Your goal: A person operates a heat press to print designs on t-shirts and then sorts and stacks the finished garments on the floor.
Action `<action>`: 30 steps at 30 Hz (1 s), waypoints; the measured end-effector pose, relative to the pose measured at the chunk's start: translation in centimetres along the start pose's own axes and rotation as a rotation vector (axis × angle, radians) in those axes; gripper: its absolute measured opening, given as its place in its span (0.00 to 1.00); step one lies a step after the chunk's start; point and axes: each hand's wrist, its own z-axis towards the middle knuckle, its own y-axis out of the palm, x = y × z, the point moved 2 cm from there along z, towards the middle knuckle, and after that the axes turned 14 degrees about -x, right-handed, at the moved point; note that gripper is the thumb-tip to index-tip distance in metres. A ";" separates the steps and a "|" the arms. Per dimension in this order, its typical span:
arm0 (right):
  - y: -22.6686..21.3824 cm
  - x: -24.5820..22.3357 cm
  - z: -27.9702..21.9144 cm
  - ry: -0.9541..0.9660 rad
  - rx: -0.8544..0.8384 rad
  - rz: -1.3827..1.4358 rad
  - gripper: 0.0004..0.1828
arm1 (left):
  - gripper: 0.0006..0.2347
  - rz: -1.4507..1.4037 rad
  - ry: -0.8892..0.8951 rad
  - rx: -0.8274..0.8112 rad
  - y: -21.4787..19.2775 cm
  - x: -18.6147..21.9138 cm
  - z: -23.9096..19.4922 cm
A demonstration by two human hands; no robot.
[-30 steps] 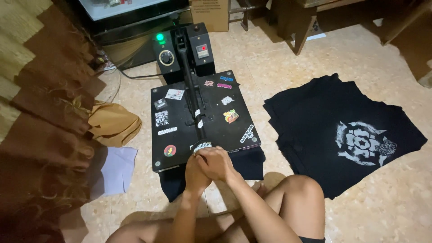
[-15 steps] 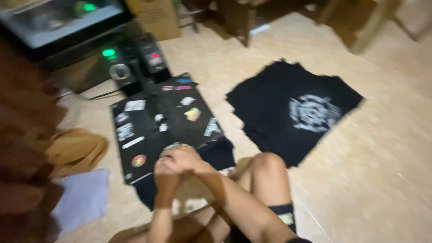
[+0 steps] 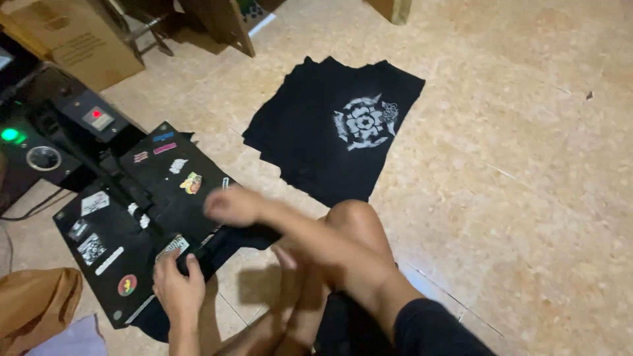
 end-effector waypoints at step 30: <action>-1.7 21.4 -25.6 0.705 0.261 -0.360 0.19 | 0.28 0.066 0.178 -1.199 26.2 23.5 13.0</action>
